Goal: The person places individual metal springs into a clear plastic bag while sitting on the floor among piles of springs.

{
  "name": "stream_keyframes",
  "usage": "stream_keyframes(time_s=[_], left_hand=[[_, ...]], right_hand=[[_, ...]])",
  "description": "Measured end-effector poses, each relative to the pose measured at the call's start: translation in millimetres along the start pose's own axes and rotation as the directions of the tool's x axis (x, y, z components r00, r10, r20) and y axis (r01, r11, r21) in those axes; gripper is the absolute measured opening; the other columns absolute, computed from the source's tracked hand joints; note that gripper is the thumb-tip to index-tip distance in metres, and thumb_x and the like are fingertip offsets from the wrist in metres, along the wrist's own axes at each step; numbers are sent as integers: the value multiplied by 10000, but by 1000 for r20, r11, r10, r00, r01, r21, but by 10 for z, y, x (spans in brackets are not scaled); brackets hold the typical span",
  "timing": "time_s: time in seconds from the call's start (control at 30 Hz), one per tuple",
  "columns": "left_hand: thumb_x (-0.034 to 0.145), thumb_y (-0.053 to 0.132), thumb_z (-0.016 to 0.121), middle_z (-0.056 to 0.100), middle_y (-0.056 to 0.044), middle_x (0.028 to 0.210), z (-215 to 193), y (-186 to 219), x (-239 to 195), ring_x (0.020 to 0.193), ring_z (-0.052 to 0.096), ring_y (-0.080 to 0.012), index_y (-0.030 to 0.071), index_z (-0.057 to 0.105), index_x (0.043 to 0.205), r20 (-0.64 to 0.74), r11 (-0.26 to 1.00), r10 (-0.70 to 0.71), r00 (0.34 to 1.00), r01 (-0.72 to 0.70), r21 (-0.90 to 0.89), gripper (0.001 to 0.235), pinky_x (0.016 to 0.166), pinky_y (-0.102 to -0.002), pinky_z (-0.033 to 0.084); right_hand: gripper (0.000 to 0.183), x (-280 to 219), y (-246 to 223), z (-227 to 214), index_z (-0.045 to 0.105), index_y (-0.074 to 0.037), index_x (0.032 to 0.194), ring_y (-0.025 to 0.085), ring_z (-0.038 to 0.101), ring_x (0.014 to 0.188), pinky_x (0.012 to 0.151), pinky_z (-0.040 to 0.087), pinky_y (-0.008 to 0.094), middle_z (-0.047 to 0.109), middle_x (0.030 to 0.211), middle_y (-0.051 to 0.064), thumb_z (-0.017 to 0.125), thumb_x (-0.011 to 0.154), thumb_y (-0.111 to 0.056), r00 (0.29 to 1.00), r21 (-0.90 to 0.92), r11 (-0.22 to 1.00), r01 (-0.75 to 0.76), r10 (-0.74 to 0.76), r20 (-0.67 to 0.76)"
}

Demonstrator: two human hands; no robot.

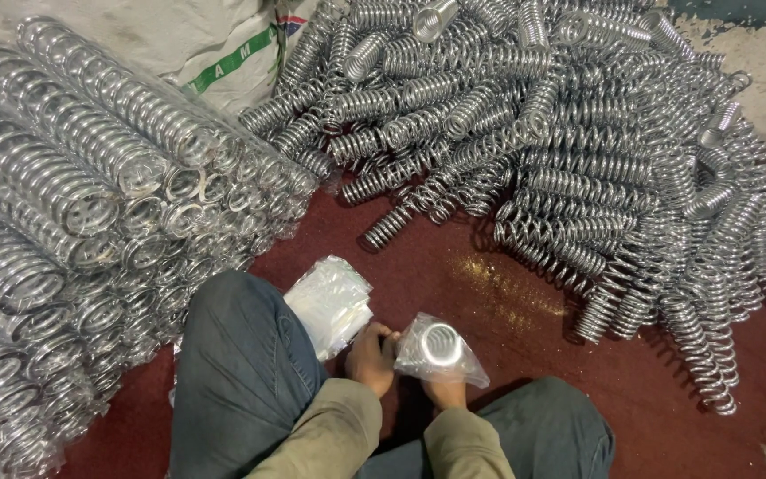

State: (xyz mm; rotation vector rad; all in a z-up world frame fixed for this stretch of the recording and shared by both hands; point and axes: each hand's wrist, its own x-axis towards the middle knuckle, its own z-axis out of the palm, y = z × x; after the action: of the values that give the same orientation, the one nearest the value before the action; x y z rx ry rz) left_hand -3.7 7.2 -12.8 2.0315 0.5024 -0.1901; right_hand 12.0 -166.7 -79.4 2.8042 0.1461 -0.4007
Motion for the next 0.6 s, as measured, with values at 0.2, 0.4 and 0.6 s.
stream_keyframes(time_s=[0.2,0.4,0.6], left_hand=[[653,-159,560,624,-72,1215,-389,345,-468,1116,637,-294,100,619,1140,-177,789,599,781,-613,-32,555,949,-434,502],[805,136,689,644,-65,1352,-240,257,-305,1281,600,-255,156,546,1381,122,905,417,901,-400,-147,594,1076,-362,458],[939,482,632,621,-239,1304,-645,721,-485,1152,604,-443,26,340,1489,438,844,259,861,-422,331,772,1001,-531,431]], right_hand=[[356,-696,-3,-1185,744,46,840,372,735,603,436,637,428,758,838,208,526,954,-212,895,730,519,-445,272,353],[173,-713,-43,-1119,609,-35,864,408,678,869,814,462,497,730,903,216,489,738,-38,982,881,463,-95,191,6],[1004,-1168,-55,-1706,199,-190,1601,408,620,1284,1075,477,418,613,1411,216,655,709,-246,974,884,412,-222,53,220]])
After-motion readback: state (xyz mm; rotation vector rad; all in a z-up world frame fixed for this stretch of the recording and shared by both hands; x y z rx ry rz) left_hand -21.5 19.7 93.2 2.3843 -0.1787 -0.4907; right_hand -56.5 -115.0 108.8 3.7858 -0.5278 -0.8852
